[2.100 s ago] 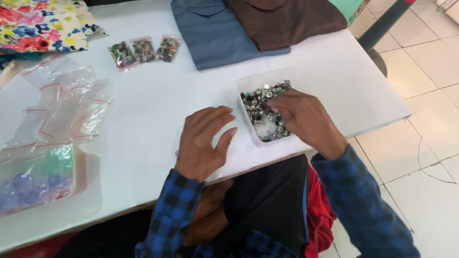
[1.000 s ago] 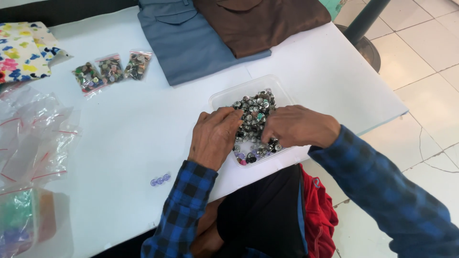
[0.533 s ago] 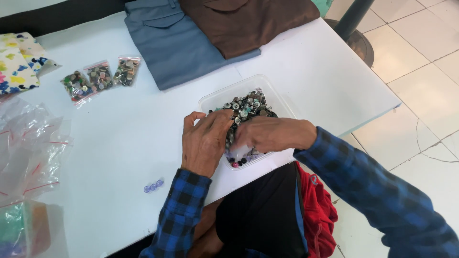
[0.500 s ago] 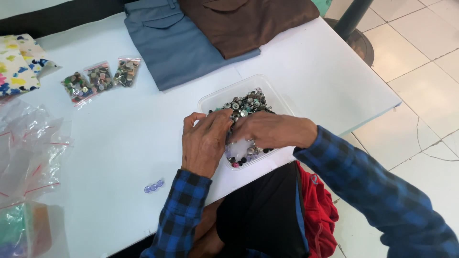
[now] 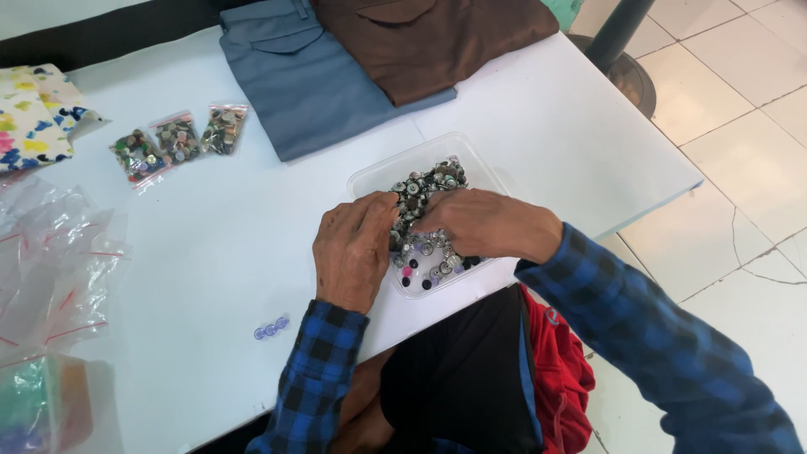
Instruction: Sorting and bagging small buttons into plastic zip-lock bags
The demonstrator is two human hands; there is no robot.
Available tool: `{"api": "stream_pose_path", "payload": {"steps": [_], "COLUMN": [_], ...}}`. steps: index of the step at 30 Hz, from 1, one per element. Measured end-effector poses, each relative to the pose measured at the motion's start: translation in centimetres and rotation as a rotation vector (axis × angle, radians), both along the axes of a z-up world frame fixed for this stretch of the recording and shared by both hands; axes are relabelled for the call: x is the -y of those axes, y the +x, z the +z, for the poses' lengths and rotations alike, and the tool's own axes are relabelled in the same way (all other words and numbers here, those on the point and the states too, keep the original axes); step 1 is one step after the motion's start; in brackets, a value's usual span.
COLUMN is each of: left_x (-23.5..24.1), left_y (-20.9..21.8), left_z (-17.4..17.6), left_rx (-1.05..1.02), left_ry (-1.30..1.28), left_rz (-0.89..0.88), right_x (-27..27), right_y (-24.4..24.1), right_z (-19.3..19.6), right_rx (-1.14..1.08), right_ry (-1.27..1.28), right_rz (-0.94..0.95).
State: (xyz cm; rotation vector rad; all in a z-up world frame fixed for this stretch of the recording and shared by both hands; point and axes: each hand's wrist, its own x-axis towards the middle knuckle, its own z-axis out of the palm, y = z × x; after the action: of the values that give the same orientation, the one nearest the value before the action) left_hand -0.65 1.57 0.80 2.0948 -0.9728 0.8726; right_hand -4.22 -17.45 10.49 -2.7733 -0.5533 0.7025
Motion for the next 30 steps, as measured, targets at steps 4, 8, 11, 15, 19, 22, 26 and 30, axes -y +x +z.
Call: {"api": "stream_pose_path", "payload": {"steps": [4, 8, 11, 15, 19, 22, 26, 30], "left_x": [0.1, 0.1, 0.2, 0.2, 0.2, 0.1, 0.1, 0.2], "left_y": [0.0, 0.2, 0.0, -0.6, 0.0, -0.1, -0.1, 0.0], "left_z": [-0.3, -0.5, -0.4, 0.7, -0.1, 0.2, 0.2, 0.0], "left_rx": [0.01, 0.038, 0.036, 0.051, 0.066, 0.048, 0.051, 0.041], "left_ry": [-0.009, 0.015, 0.01, -0.057, -0.03, -0.022, -0.007, -0.012], "left_rz": [0.052, 0.095, 0.108, 0.068, 0.08, 0.083, 0.084, 0.099], "right_x": [-0.2, -2.0, -1.7, -0.3, 0.6, 0.4, 0.4, 2.4], "right_y": [-0.2, 0.4, 1.2, 1.3, 0.5, 0.0, 0.2, 1.1], "right_z": [-0.3, -2.9, -4.3, -3.0, -1.5, -0.9, -1.8, -3.0], "right_rx": [0.117, 0.212, 0.253, 0.2, 0.155, 0.17, 0.134, 0.245], "right_ry": [0.032, 0.104, -0.008, 0.085, 0.23, 0.201, -0.061, 0.145], "right_rz": [-0.015, 0.129, 0.147, 0.03, -0.059, 0.008, 0.04, -0.016]}}
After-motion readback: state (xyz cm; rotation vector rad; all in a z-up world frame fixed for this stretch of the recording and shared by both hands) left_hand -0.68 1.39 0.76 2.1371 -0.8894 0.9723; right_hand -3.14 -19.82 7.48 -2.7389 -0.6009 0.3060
